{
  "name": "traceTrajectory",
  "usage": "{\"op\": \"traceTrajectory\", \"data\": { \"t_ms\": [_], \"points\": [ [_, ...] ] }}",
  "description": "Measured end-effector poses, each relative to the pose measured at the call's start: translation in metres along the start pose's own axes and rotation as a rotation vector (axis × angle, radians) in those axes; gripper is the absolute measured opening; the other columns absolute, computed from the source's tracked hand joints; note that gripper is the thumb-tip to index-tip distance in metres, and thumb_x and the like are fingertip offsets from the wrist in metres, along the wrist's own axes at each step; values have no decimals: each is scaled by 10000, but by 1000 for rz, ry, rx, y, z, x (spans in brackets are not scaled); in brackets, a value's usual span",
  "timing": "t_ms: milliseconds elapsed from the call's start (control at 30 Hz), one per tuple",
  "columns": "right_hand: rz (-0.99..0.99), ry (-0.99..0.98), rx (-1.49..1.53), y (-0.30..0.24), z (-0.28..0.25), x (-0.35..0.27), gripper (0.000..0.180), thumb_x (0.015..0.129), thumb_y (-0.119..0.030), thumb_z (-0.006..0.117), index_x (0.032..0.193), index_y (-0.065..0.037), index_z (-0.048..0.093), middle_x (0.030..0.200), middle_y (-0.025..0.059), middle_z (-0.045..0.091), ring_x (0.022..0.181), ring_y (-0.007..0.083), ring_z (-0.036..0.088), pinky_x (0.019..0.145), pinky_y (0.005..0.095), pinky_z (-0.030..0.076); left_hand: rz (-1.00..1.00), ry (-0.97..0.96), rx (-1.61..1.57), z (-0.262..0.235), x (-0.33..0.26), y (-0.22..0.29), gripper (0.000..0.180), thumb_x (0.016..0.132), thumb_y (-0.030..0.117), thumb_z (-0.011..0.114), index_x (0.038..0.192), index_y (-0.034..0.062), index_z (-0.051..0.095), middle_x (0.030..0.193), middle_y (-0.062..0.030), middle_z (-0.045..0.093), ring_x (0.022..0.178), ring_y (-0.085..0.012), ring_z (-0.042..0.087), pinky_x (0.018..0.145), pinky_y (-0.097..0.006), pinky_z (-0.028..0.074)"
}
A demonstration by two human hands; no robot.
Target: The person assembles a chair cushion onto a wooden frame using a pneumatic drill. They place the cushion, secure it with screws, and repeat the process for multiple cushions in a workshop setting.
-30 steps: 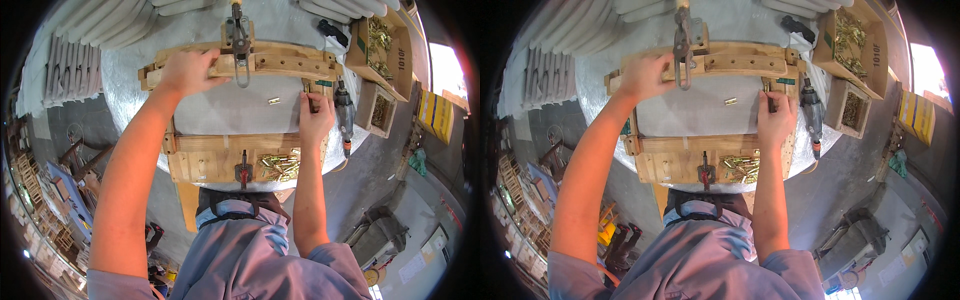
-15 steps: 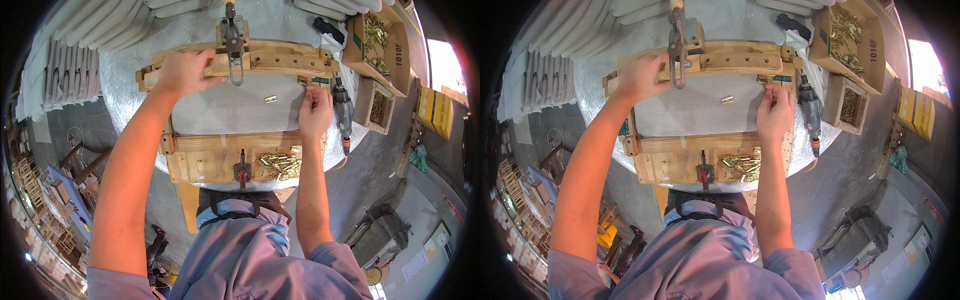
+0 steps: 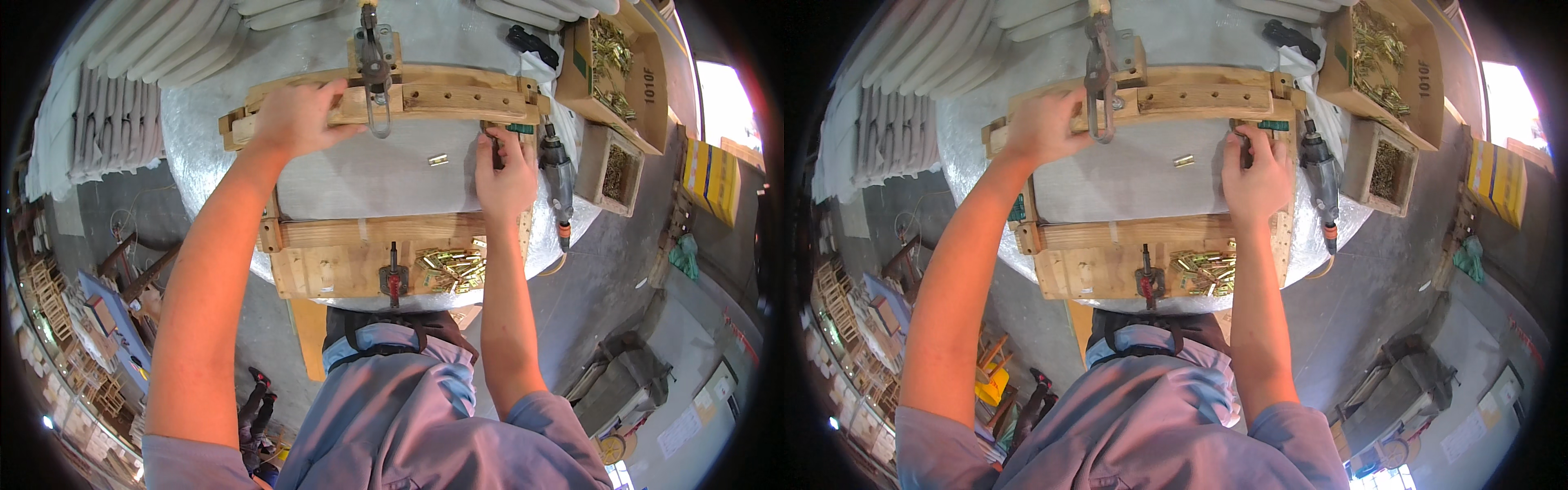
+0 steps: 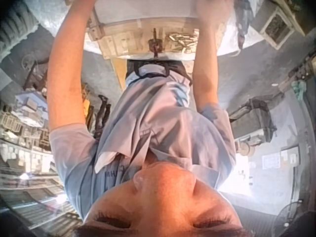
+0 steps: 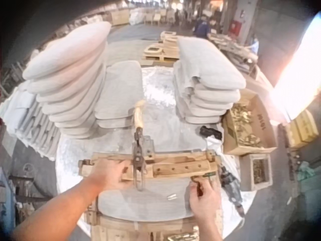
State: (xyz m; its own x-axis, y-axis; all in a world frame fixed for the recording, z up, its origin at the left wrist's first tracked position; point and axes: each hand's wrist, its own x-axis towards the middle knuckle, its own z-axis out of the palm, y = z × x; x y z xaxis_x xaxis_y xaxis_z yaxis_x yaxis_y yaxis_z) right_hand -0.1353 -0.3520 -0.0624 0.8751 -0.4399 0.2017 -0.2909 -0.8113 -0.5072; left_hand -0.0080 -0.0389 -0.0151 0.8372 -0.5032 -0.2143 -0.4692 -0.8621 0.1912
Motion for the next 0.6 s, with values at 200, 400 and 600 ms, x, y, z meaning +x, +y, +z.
{"op": "traceTrajectory", "data": {
  "t_ms": [200,400,600],
  "points": [
    [-24,-10,-17,2,0,1,164,923,-362,797,1052,-261,790,850,2,656,803,262,635,713,411,518,-1,7,6,-3,-1,4,729,850,706,772,1307,145,683,864,-57,790,771,-296,757,674,-440,595],
    [51,8,48,3,-3,1,191,912,-357,803,1064,-244,781,834,-5,651,790,259,640,706,412,517,16,31,21,-1,-1,3,734,852,707,771,1310,140,685,871,-60,791,781,-301,761,692,-439,602],
    [3,-15,57,3,-4,0,244,913,-342,795,1145,-269,785,827,-2,642,779,252,642,689,400,513,72,109,15,10,-2,-6,744,854,718,765,1319,143,681,880,-60,793,784,-305,763,693,-440,606]
  ]
}}
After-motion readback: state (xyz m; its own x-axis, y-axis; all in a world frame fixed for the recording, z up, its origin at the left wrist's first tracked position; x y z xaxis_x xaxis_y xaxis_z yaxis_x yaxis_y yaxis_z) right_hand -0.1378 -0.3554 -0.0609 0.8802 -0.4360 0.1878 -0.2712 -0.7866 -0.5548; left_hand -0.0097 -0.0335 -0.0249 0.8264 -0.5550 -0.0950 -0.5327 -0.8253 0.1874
